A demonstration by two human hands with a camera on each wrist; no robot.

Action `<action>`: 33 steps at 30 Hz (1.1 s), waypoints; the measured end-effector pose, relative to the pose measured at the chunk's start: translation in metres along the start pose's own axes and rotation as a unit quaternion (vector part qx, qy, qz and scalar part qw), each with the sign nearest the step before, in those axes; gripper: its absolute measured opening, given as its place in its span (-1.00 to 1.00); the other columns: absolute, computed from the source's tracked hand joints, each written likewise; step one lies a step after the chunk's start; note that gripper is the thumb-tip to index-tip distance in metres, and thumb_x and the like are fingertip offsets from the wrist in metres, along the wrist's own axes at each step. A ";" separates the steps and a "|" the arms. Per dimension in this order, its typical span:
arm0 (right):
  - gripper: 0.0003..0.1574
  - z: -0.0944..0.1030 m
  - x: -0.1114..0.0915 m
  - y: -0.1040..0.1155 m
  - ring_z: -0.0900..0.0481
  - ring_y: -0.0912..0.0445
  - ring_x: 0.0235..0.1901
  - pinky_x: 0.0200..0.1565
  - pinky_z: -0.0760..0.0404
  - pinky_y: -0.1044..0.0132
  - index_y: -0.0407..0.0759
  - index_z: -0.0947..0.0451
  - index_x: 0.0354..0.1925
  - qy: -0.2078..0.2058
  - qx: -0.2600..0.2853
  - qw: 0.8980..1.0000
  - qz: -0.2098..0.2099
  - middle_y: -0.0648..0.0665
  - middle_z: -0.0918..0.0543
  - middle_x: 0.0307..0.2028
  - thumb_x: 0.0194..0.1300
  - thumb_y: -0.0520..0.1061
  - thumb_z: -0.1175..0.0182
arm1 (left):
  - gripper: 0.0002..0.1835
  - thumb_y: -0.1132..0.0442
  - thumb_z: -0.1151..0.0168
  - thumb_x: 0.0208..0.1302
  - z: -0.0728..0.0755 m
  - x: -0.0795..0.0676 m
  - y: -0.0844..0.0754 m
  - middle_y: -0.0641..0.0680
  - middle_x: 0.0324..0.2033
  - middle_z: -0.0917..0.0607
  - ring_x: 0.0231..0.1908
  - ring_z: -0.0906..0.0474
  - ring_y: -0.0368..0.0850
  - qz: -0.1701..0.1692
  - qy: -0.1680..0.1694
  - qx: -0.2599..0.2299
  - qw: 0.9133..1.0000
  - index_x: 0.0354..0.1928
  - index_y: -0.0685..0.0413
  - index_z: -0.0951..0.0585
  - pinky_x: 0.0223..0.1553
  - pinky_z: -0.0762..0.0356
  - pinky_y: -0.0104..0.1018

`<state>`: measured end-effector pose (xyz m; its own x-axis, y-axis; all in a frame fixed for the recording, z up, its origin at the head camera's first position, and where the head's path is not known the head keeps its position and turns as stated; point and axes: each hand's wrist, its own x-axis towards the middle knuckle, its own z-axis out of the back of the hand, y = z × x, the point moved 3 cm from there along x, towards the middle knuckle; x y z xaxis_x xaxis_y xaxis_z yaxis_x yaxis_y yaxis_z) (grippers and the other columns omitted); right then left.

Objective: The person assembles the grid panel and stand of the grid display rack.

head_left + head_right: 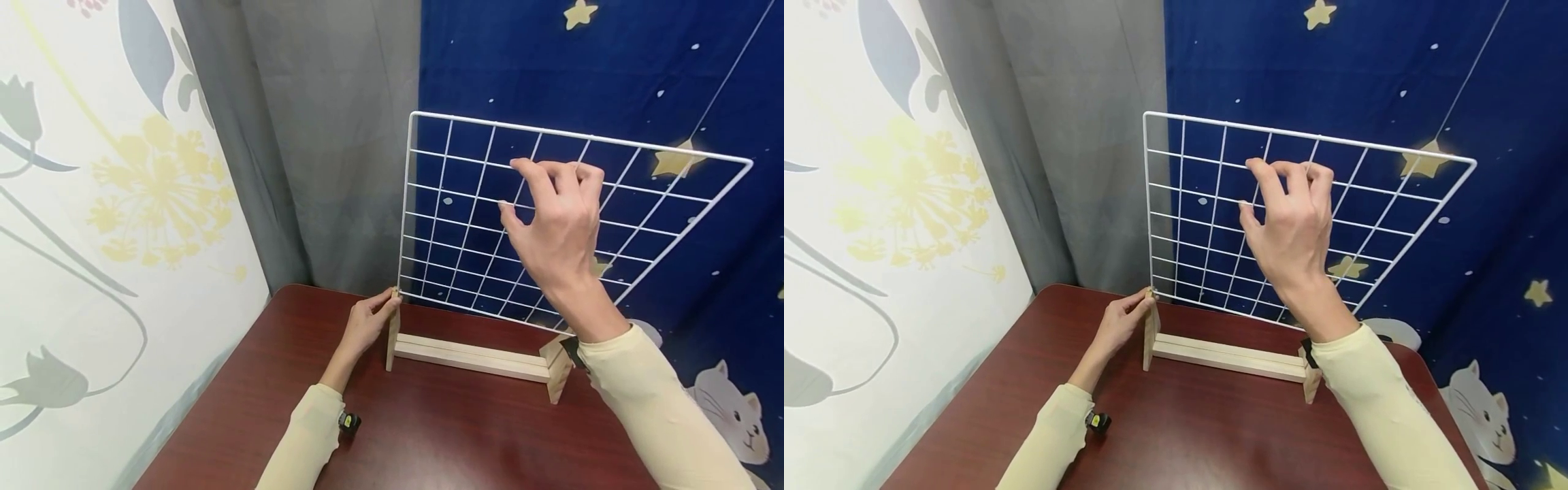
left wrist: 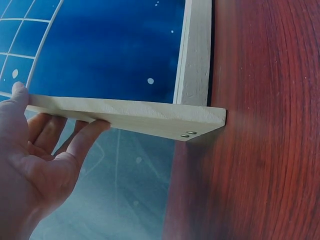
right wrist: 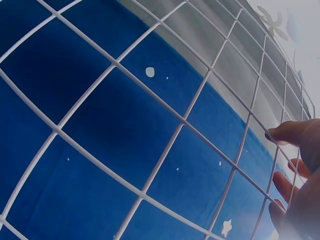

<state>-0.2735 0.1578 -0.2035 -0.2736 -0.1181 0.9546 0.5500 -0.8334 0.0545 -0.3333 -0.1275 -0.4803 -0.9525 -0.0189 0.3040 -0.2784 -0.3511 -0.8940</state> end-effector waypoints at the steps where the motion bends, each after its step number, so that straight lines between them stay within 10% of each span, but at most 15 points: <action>1: -0.38 -0.001 0.000 0.001 -0.44 -0.38 0.10 0.18 -0.39 -0.18 -0.10 -0.67 0.22 0.000 -0.001 1.000 0.001 -0.34 -0.70 -0.03 0.16 -0.17 -0.53 | -0.47 -0.15 -0.39 0.41 0.000 0.000 0.000 0.05 0.27 -0.71 0.33 -0.64 0.03 0.001 0.001 0.001 1.000 0.34 -0.18 -0.66 0.39 -0.55 0.07; 33: -0.36 0.000 0.024 0.010 -0.51 -0.35 0.00 -0.05 -0.60 -0.21 -0.05 -0.68 0.17 0.053 -0.039 0.997 0.049 -0.31 -0.75 -0.02 0.11 -0.13 -0.61 | -0.47 -0.16 -0.38 0.41 -0.003 -0.002 -0.009 0.02 0.30 -0.70 0.39 -0.58 0.03 0.015 0.014 -0.012 1.000 0.35 -0.23 -0.66 0.46 -0.47 0.10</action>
<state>-0.2748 0.1465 -0.1802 -0.3053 -0.2535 0.9179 0.5165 -0.8539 -0.0640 -0.3290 -0.1214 -0.4743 -0.9634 -0.0036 0.2679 -0.2519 -0.3288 -0.9102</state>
